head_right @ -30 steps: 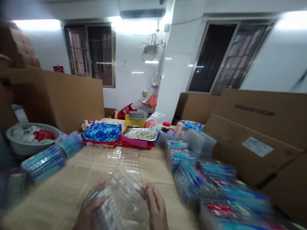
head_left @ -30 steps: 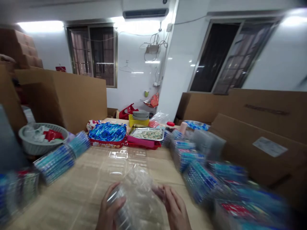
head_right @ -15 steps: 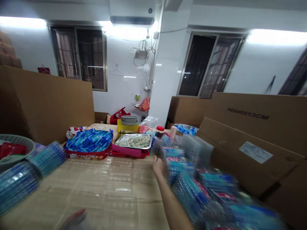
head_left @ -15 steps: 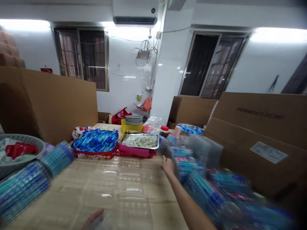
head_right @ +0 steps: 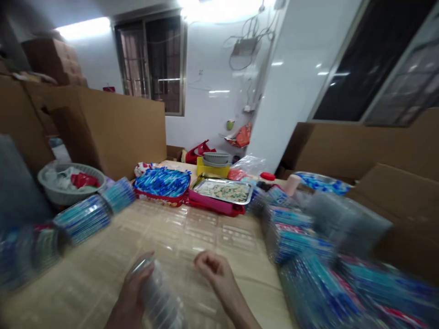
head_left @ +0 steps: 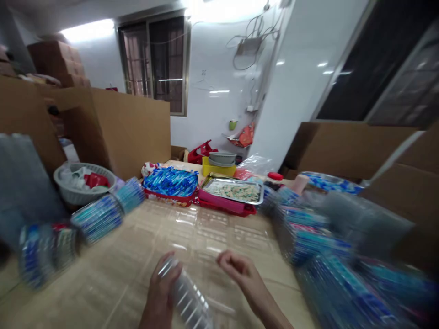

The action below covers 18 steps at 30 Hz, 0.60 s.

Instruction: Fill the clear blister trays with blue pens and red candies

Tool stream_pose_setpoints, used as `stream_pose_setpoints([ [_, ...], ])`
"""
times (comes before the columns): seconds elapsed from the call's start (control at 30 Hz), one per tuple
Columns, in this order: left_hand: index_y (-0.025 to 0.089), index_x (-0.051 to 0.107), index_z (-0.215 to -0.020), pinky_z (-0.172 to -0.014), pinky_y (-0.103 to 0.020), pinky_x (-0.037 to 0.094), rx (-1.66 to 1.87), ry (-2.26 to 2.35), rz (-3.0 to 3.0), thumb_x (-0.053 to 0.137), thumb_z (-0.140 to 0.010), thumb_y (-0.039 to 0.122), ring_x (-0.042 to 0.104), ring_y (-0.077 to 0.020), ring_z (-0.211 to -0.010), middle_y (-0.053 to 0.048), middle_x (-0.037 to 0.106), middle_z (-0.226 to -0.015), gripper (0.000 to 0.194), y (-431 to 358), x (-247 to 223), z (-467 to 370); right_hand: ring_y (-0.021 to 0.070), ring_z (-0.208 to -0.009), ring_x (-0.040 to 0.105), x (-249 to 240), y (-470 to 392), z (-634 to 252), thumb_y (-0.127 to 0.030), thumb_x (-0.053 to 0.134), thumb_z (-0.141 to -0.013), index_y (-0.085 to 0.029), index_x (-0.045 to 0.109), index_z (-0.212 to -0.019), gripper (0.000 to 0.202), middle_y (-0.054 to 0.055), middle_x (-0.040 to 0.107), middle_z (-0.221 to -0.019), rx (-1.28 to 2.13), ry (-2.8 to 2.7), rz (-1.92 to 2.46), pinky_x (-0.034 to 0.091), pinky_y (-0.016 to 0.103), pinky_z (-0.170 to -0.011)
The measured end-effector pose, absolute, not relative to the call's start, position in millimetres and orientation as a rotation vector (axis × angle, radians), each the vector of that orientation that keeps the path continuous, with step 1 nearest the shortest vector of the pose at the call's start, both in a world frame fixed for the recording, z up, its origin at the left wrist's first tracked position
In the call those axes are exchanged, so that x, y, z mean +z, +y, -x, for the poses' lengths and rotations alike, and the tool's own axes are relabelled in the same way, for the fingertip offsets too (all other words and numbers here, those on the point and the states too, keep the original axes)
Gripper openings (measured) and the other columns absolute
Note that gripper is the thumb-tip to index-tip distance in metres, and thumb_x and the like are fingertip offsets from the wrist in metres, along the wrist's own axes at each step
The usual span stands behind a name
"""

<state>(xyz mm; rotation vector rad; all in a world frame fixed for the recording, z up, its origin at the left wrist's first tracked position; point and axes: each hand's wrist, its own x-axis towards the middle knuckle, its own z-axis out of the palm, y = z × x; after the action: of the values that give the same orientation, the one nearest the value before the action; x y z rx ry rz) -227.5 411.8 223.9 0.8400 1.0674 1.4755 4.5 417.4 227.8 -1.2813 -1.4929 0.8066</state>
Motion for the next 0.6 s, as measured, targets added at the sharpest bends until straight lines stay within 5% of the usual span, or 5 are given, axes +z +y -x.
stream_pose_setpoints([
  [0.17,0.020,0.061,-0.106,-0.062,-0.025,0.042,1.357,1.003,-0.698,0.076,-0.060,0.048,0.052,-0.0145,-0.070,0.001,0.058,-0.078,0.056,394.6,243.1,210.6,0.0190,-0.076,0.053,245.6,329.5,43.6,-0.056,0.058,-0.083,-0.020,0.064,-0.078,0.037,0.005,0.055,-0.082,1.119,-1.596,0.971,0.041,0.030,-0.072],
  [0.4,0.018,0.052,-0.115,-0.060,-0.025,0.039,1.157,0.775,-0.777,0.079,-0.052,0.031,0.049,-0.0135,-0.066,0.002,0.056,-0.073,0.070,364.9,254.6,218.5,0.0201,-0.076,0.051,248.5,294.5,49.2,-0.058,0.055,-0.084,-0.019,0.062,-0.065,0.044,0.004,0.052,-0.077,1.112,-1.525,1.131,0.039,0.032,-0.075],
  [0.6,0.018,0.054,-0.110,-0.060,-0.025,0.037,1.197,0.762,-0.817,0.075,-0.052,0.027,0.047,-0.0130,-0.067,0.002,0.056,-0.075,0.062,349.0,260.1,223.5,0.0238,-0.080,0.053,241.9,278.6,58.0,-0.062,0.060,-0.078,-0.024,0.070,-0.075,0.040,0.006,0.055,-0.082,1.069,-1.586,1.081,0.039,0.036,-0.077],
])
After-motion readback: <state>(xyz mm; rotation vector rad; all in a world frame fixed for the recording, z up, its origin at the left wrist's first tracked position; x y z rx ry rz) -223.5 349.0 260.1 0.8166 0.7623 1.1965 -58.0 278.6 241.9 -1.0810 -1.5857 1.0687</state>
